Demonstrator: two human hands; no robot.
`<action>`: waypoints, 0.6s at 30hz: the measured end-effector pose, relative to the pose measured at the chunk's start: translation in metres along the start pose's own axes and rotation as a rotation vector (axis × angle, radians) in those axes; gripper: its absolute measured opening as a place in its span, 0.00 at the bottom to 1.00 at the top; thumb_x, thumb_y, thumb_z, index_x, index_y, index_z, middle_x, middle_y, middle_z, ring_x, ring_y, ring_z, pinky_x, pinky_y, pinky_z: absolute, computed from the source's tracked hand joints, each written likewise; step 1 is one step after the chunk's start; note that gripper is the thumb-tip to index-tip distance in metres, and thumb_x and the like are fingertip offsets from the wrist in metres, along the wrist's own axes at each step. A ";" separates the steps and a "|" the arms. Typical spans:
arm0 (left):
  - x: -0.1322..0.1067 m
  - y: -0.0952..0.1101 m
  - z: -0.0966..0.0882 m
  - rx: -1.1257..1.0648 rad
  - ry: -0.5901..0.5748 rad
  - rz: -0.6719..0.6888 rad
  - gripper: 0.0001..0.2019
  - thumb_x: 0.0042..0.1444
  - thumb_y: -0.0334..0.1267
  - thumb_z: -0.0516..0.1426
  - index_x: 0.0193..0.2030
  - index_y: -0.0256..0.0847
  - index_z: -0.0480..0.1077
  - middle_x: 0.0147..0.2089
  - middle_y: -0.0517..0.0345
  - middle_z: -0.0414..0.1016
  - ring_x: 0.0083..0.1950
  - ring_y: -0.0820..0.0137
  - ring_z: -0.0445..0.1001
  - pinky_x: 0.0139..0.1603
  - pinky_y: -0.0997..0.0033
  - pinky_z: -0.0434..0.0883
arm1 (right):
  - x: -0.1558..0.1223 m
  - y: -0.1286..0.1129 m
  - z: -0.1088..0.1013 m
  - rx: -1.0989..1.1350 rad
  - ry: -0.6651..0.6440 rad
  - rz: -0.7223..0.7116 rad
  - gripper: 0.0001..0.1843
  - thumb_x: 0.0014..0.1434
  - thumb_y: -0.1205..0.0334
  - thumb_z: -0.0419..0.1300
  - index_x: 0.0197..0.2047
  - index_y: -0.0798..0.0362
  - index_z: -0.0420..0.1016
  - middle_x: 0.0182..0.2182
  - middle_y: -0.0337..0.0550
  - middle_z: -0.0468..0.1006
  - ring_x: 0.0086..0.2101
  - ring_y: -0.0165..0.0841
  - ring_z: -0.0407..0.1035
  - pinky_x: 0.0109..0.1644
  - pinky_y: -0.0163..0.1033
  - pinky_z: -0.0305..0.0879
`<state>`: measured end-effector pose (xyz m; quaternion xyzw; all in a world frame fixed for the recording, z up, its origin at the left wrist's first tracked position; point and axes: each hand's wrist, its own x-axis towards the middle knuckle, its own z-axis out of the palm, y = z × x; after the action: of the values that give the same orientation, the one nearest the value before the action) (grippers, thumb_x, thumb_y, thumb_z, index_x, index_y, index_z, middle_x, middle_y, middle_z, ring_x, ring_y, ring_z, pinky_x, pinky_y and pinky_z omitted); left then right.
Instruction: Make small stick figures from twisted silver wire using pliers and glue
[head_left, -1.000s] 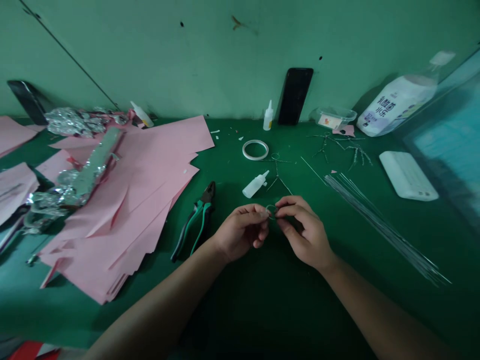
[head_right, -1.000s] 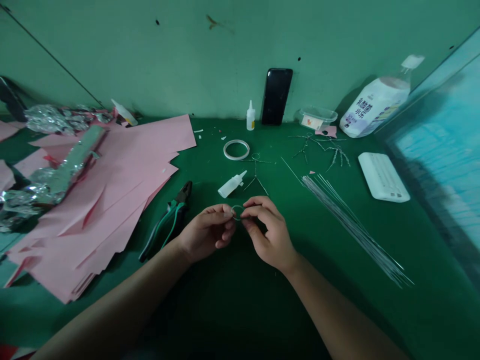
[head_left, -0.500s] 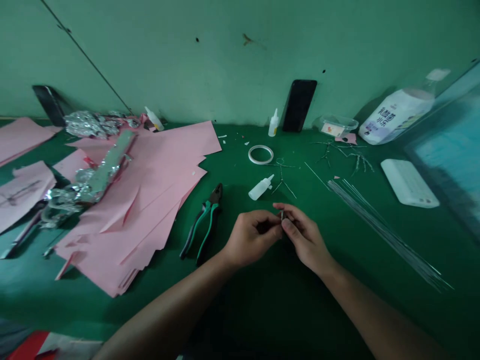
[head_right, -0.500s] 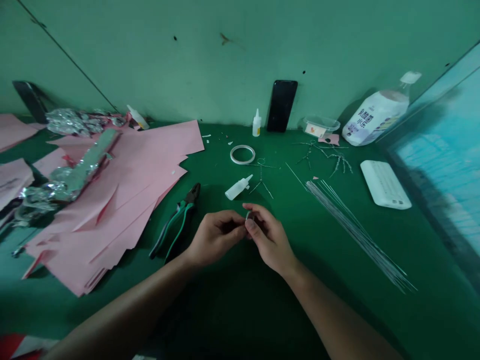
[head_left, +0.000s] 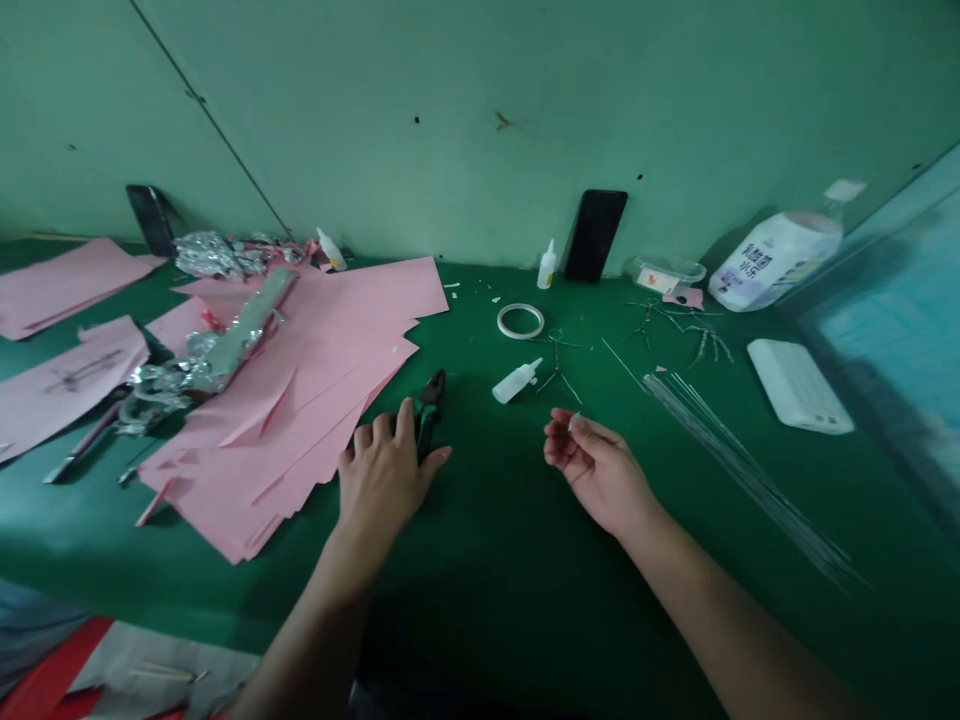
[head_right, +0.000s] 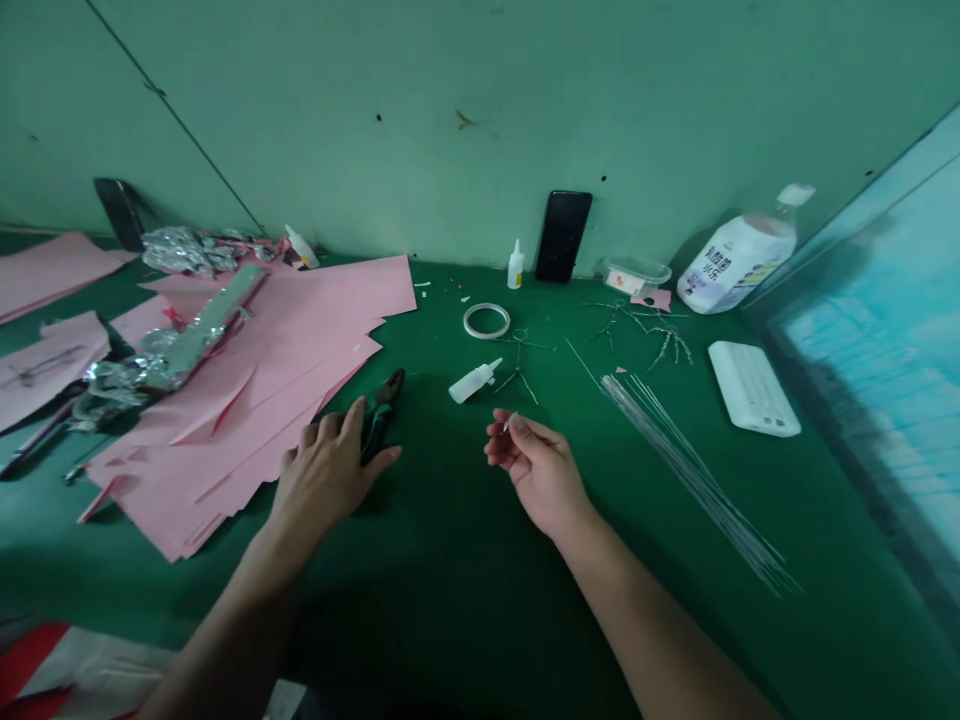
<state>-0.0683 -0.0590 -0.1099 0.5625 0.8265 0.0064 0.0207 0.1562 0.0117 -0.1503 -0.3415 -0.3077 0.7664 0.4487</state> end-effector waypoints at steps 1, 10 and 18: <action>0.001 -0.003 0.002 0.000 -0.009 0.014 0.35 0.61 0.51 0.52 0.68 0.29 0.54 0.57 0.32 0.69 0.58 0.42 0.67 0.51 0.47 0.68 | 0.000 0.000 0.000 0.015 0.004 0.005 0.12 0.51 0.56 0.70 0.37 0.54 0.81 0.32 0.42 0.78 0.30 0.28 0.71 0.34 0.35 0.69; -0.024 -0.017 -0.023 -1.049 -0.492 -0.143 0.18 0.49 0.34 0.55 0.47 0.34 0.73 0.34 0.50 0.77 0.35 0.62 0.76 0.32 0.69 0.68 | -0.001 0.001 0.004 -0.040 0.051 -0.022 0.12 0.49 0.56 0.71 0.33 0.55 0.82 0.23 0.38 0.72 0.23 0.25 0.64 0.28 0.36 0.63; -0.108 0.033 0.006 -1.943 -1.035 -0.298 0.21 0.51 0.40 0.64 0.51 0.33 0.72 0.46 0.40 0.78 0.33 0.70 0.77 0.22 0.81 0.65 | -0.003 0.003 0.004 -0.074 -0.052 0.027 0.11 0.46 0.54 0.73 0.28 0.52 0.82 0.25 0.39 0.73 0.23 0.24 0.60 0.26 0.36 0.57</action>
<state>0.0021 -0.1480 -0.1114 0.1370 0.4208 0.4132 0.7959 0.1527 0.0069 -0.1500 -0.3417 -0.3429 0.7691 0.4173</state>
